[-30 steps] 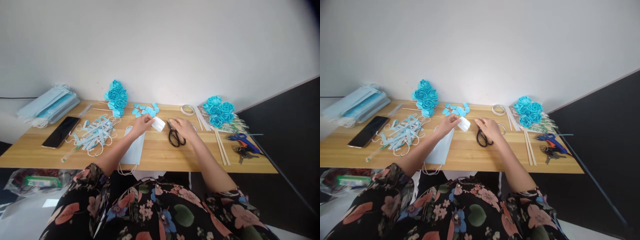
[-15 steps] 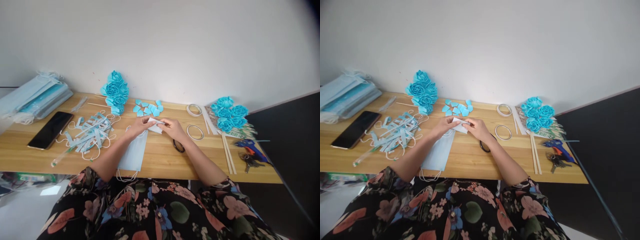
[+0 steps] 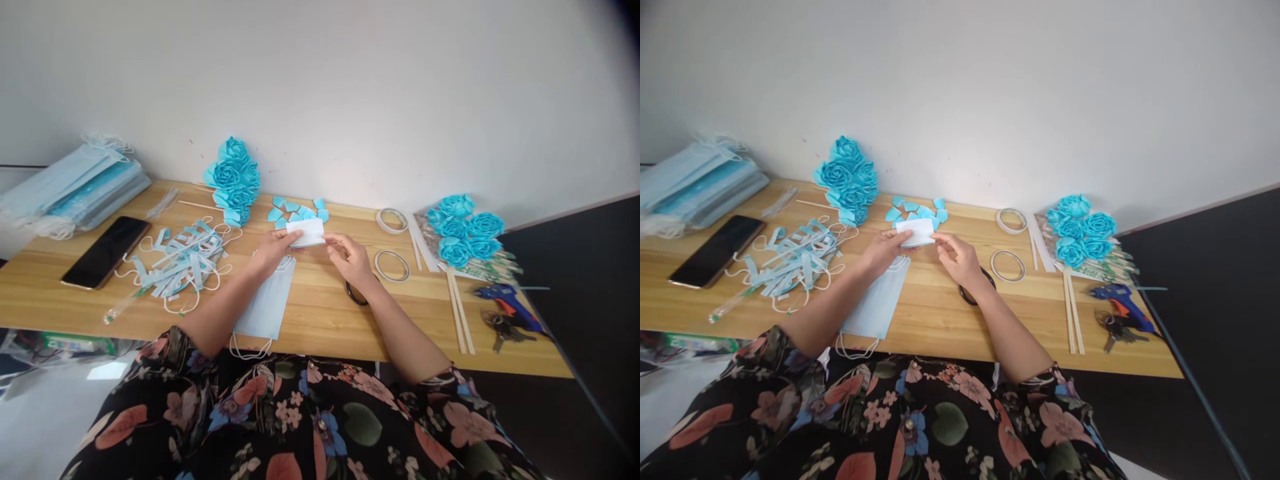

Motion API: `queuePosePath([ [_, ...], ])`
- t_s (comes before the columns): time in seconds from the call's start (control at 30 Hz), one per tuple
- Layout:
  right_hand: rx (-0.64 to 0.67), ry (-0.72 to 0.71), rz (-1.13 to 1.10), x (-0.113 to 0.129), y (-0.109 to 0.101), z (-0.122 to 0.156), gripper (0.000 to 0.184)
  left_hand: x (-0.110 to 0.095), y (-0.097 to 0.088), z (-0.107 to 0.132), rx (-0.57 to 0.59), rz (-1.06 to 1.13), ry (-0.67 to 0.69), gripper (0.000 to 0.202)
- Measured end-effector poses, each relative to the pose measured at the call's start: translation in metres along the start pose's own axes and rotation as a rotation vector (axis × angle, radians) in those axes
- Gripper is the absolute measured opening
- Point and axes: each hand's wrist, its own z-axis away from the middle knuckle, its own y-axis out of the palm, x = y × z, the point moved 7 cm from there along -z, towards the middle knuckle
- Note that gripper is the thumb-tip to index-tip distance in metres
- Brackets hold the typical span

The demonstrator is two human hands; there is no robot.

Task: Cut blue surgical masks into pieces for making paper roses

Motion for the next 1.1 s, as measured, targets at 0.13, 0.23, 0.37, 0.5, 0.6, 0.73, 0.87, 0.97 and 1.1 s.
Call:
queuePosePath([
  [0.13,-0.014,0.033,0.031,-0.003,0.002,-0.001,0.021,0.002,0.005,0.001,0.061,-0.013,0.010,0.053],
  [0.23,-0.040,0.047,0.009,-0.007,0.001,-0.002,0.017,0.005,0.007,0.002,0.097,-0.020,0.007,0.050],
  [0.37,-0.048,0.084,0.031,-0.014,0.000,-0.001,0.019,0.009,0.007,-0.001,0.111,-0.068,-0.011,0.055],
  [0.5,-0.050,0.103,0.063,-0.013,-0.001,-0.001,0.020,0.013,0.006,-0.002,0.119,-0.129,-0.014,0.060],
  [0.6,-0.055,0.097,0.052,-0.009,-0.001,-0.001,0.020,0.016,0.007,-0.001,0.146,-0.179,-0.020,0.062],
  [0.73,-0.056,0.108,0.050,-0.006,-0.001,0.000,0.020,0.014,0.008,0.001,0.187,-0.270,0.000,0.057],
  [0.87,-0.045,0.095,0.054,-0.004,0.000,0.000,0.021,0.010,0.008,0.000,0.193,-0.366,0.028,0.055],
  [0.97,-0.052,0.084,0.059,-0.003,0.001,0.001,0.021,0.009,0.009,0.000,0.185,-0.341,0.032,0.056],
  [1.1,-0.047,0.064,0.047,-0.003,0.001,0.001,0.019,0.006,0.009,0.000,0.166,-0.306,0.067,0.050],
])
